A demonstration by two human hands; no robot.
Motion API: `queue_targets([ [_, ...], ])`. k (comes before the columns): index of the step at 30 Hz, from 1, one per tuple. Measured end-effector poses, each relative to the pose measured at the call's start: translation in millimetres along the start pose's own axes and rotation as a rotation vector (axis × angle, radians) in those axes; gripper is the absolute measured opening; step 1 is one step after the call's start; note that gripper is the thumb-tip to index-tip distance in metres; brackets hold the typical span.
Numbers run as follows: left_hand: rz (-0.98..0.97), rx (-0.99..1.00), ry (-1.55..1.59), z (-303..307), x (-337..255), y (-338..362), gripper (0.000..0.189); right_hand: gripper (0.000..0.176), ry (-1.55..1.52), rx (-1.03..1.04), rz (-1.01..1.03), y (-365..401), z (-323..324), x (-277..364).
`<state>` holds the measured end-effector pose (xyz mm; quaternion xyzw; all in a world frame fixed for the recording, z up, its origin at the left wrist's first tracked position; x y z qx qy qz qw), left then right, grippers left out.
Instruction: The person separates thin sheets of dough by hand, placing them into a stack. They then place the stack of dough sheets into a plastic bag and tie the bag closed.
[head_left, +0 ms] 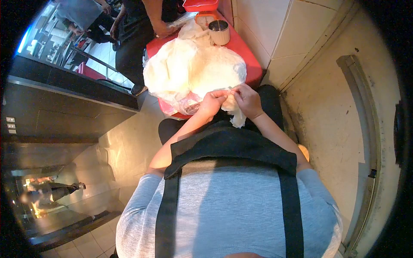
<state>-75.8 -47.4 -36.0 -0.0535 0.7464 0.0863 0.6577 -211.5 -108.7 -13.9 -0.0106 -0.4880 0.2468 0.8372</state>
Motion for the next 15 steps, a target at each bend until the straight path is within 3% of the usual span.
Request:
queue_targets([
  [9, 0.059, -0.005, 0.003, -4, -12, 6, 0.016, 0.014, -0.066, -0.025, -0.011, -2, -1, -3],
  [15, 0.019, 0.011, 0.049, -3, -3, 1, 0.018, 0.031, -0.188, 0.024, -0.115, -4, 0, 1],
])
Point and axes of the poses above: each hand's wrist, its own y-axis away from the middle knuckle, its own z-axis out of the back of the hand, x = y × z, the point moved 4 cm from there along -y, towards the middle knuckle, and after that the axes turned 13 degrees about -z, right-handed, at the moved point
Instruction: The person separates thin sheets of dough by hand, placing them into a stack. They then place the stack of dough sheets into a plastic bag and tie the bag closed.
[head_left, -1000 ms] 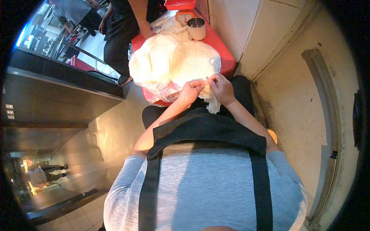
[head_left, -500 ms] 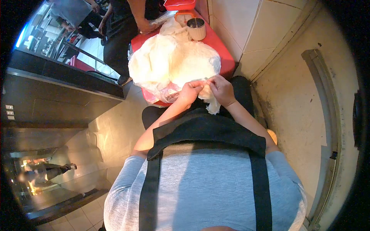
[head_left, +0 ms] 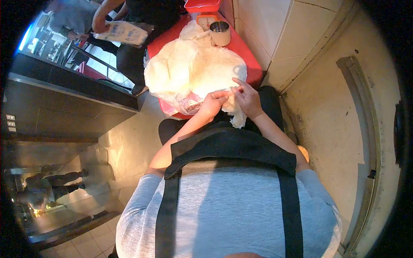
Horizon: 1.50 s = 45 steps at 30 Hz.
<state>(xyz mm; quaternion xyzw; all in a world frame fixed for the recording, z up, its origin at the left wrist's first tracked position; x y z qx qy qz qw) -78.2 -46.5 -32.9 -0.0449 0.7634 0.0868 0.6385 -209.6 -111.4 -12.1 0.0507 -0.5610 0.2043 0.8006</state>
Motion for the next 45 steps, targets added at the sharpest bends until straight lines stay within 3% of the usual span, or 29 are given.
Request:
queue_targets([
  [4, -0.007, 0.024, 0.013, 1, 8, -3, 0.019, 0.037, 0.039, 0.007, 0.016, -3, -3, -6],
  [7, -0.006, 0.026, 0.027, 2, 8, -3, 0.020, 0.031, -0.060, 0.042, -0.137, -4, -6, -19],
  [10, 0.010, 0.014, 0.079, 1, 5, -2, 0.020, 0.028, -0.061, 0.011, -0.163, -4, -4, -19],
  [13, 0.010, 0.002, 0.081, 1, 4, -2, 0.020, 0.025, 0.098, 0.060, -0.111, 0, -2, -12],
  [16, -0.001, 0.023, 0.040, 3, 6, -3, 0.021, 0.025, -0.033, 0.100, -0.020, 1, -5, -14],
  [34, -0.048, 0.028, -0.012, 6, 11, -3, 0.021, 0.017, 0.069, 0.052, 0.095, 3, -7, -6],
  [37, -0.072, -0.015, -0.020, 3, 8, -2, 0.020, 0.014, 0.010, 0.044, 0.056, 1, -6, -9],
  [40, -0.082, -0.143, -0.068, 10, -2, 0, 0.016, 0.017, -0.127, -0.020, -0.234, -5, 6, -18],
  [45, -0.150, -0.218, 0.009, 20, -8, -9, 0.010, 0.045, 0.039, 0.060, -0.365, -13, 13, -41],
])
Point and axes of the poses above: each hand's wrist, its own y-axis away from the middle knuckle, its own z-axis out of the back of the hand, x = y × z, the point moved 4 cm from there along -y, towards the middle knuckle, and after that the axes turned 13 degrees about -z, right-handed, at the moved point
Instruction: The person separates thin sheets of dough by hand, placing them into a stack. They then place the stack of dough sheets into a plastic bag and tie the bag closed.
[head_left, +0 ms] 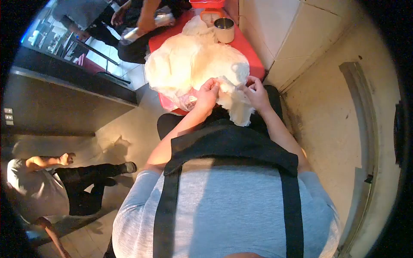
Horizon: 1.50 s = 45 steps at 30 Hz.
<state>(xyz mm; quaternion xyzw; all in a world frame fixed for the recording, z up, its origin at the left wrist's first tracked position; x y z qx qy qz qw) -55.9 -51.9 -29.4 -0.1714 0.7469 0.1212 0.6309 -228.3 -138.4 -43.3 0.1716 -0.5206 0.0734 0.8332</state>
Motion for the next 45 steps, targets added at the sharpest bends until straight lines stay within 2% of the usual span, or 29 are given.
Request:
queue_targets([
  [3, -0.020, 0.050, 0.017, -11, -8, 5, 0.012, 0.043, -0.230, 0.251, -0.264, -11, -34, -42],
  [4, -0.027, 0.074, 0.027, -12, -9, 5, 0.012, 0.037, -0.378, 0.603, -0.518, 17, -28, -10],
  [7, -0.085, 0.061, 0.027, -6, -15, 7, 0.011, 0.026, -0.455, 0.624, -0.577, 20, -41, -28],
  [10, 0.061, 0.031, -0.096, 6, -17, 7, 0.013, 0.021, -0.440, 0.512, -0.259, 5, -40, -8],
  [13, -0.005, -0.032, -0.107, 5, -10, 8, 0.017, 0.017, -0.519, 0.396, -0.101, 2, -35, 25],
  [14, -0.016, -0.051, -0.122, 6, -10, 7, 0.018, 0.017, -0.398, 0.347, -0.111, 2, -32, 36],
  [17, -0.108, -0.109, -0.233, 10, -15, 3, 0.022, 0.017, -0.085, 0.036, 0.212, 1, -32, 55],
  [20, -0.330, -0.175, -0.532, 24, -25, -10, 0.027, 0.019, 0.161, -0.123, 0.367, 7, -24, 81],
  [23, -0.416, -0.227, -0.522, 25, -44, -10, 0.024, 0.019, 0.089, -0.232, 0.481, 10, -13, 96],
  [24, -0.340, -0.186, -0.587, 27, -52, -8, 0.024, 0.019, 0.073, -0.237, 0.466, 7, -13, 94],
  [26, -0.392, -0.195, -0.529, 29, -59, -9, 0.024, 0.018, 0.042, -0.249, 0.434, -3, -12, 86],
  [29, -0.439, -0.218, -0.514, 39, -60, -12, 0.024, 0.017, -0.018, -0.386, 0.533, -16, -4, 74],
  [32, -0.467, -0.250, -0.466, 44, -67, -13, 0.024, 0.018, -0.383, -0.225, 0.222, -24, 2, 64],
  [34, -0.450, -0.270, -0.426, 48, -68, -16, 0.021, 0.020, -0.458, -0.190, 0.145, -30, 1, 62],
  [37, -0.468, -0.183, -0.424, 58, -80, -33, 0.021, 0.020, -0.580, -0.085, 0.044, -28, 3, 84],
  [40, -0.256, -0.218, -0.366, 53, -114, -32, 0.027, 0.023, -0.796, -0.027, 0.017, -36, -7, 108],
  [41, -0.181, -0.184, -0.287, 48, -113, -32, 0.041, 0.025, -0.882, -0.011, 0.005, -39, -12, 107],
  [42, -0.177, -0.195, -0.251, 44, -97, -27, 0.049, 0.031, -0.920, 0.157, -0.010, -44, -24, 95],
  [43, 0.083, -0.143, -0.116, 42, -70, -15, 0.054, 0.036, -0.949, 0.325, -0.018, -47, -35, 79],
  [44, 0.057, 0.167, -0.155, 35, -52, -4, 0.059, 0.047, -1.019, 0.474, -0.147, -43, -46, 65],
  [45, 0.030, 0.140, -0.058, 35, -8, 0, 0.049, 0.053, -1.022, 0.419, -0.303, -53, -67, 13],
])
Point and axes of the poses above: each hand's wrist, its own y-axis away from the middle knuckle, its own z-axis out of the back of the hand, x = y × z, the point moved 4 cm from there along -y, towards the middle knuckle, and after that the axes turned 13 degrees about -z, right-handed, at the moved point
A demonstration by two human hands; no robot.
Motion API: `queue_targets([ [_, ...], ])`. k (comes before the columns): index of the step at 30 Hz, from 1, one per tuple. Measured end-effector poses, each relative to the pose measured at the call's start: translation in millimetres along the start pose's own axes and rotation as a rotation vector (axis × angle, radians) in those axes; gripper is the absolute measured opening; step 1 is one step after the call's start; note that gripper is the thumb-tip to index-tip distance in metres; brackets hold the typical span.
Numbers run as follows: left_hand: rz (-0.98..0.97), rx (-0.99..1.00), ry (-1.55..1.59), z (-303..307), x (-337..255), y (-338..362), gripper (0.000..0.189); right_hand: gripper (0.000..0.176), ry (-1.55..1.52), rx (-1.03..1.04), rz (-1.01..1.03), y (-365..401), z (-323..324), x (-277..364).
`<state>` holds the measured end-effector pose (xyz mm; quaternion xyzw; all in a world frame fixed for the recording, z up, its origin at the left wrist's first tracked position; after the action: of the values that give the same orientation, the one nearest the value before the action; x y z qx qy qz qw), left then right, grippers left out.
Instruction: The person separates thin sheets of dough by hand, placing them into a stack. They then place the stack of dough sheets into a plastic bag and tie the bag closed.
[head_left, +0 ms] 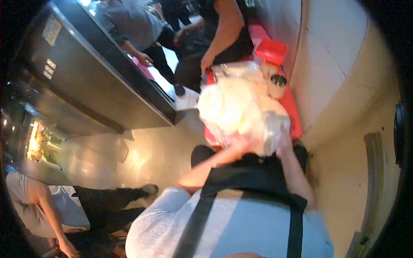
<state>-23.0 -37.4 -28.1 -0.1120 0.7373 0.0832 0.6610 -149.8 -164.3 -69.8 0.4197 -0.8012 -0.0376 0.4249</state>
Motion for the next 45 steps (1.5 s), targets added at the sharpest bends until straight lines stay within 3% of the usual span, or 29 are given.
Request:
queue_targets([
  [1, -0.033, -0.023, 0.096, -3, 46, 2, 0.040, 0.053, 0.054, -0.043, -0.015, 19, -3, -17],
  [2, 0.043, 0.125, -0.103, -5, 50, 10, 0.030, 0.049, 0.168, -0.118, -0.100, 16, 19, -43],
  [3, 0.013, 0.048, 0.048, -10, 41, 14, 0.020, 0.043, 0.134, -0.127, -0.139, 27, 21, -54],
  [6, 0.050, -0.131, 0.190, -7, 14, 7, 0.014, 0.038, 0.263, -0.108, -0.129, 30, 27, -33],
  [7, -0.041, -0.150, 0.110, -2, 6, -3, 0.017, 0.033, 0.170, -0.085, -0.061, 32, 17, -20],
  [10, 0.062, -0.303, 0.222, -4, -5, -1, 0.021, 0.033, 0.102, 0.018, 0.002, 37, 3, -2],
  [13, -0.116, -0.291, 0.300, -23, 6, 7, 0.024, 0.035, 0.160, 0.006, 0.002, 44, -1, -21],
  [16, -0.052, -0.119, 0.276, -10, 13, 10, 0.030, 0.033, 0.192, -0.022, -0.035, 45, -1, -23],
  [17, 0.099, -0.121, 0.262, -2, 18, 9, 0.031, 0.033, 0.197, -0.022, -0.018, 42, 2, -18],
  [20, -0.053, -0.269, 0.361, -5, 5, 6, 0.027, 0.031, 0.204, -0.002, 0.022, 42, -6, -15],
  [23, -0.252, -0.373, 0.025, -1, 20, -1, 0.022, 0.030, 0.210, 0.001, 0.065, 44, -15, -14],
  [25, -0.254, -0.394, -0.082, 3, 3, 0, 0.021, 0.030, 0.225, -0.030, 0.105, 46, -17, -9],
  [29, -0.228, -0.404, -0.141, 26, -12, -6, 0.022, 0.030, 0.203, 0.069, -0.004, 38, -4, 4],
  [33, -0.190, -0.561, -0.215, 62, -24, -6, 0.019, 0.032, 0.134, 0.079, 0.023, 43, -2, 22],
  [34, -0.283, -0.534, -0.445, 68, -39, -3, 0.024, 0.032, 0.238, 0.080, -0.018, 47, -2, 26],
  [35, -0.271, -0.522, -0.407, 67, -48, -1, 0.027, 0.032, 0.346, 0.083, -0.065, 53, -8, 30],
  [36, -0.333, -0.423, -0.660, 62, -72, 2, 0.026, 0.033, 0.459, 0.091, -0.124, 58, -13, 31],
  [37, -0.355, -0.314, -0.604, 64, -68, -7, 0.025, 0.038, 0.788, -0.033, -0.035, 51, -8, 31],
  [38, -0.564, -0.274, -0.649, 55, -80, -10, 0.023, 0.054, 0.930, -0.012, 0.006, 57, -26, 36],
  [39, -0.544, -0.121, -0.815, 49, -92, -13, 0.020, 0.072, 1.255, -0.083, 0.236, 57, -36, 41],
  [40, -0.575, -0.023, -0.789, 34, -107, -13, 0.019, 0.083, 1.282, -0.076, 0.406, 64, -57, 46],
  [41, -0.612, 0.049, -0.736, 18, -119, -11, 0.017, 0.083, 1.466, -0.013, 0.804, 81, -101, 51],
  [43, -0.748, 0.117, -0.638, 11, -125, -9, 0.016, 0.067, 1.486, 0.084, 0.713, 79, -121, 42],
  [45, -0.673, -0.051, -0.468, 23, -117, -7, 0.017, 0.053, 1.466, 0.105, 0.507, 73, -126, 39],
])
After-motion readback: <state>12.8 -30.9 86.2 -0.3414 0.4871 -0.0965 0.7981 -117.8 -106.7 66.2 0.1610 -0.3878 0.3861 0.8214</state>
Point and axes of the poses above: each hand's wrist, its own y-axis away from the middle knuckle, its own z-axis out of the back of the hand, x = y × z, the point moved 4 cm from there along -y, towards the middle knuckle, and after that the axes turned 13 degrees about -z, right-handed, at the moved point
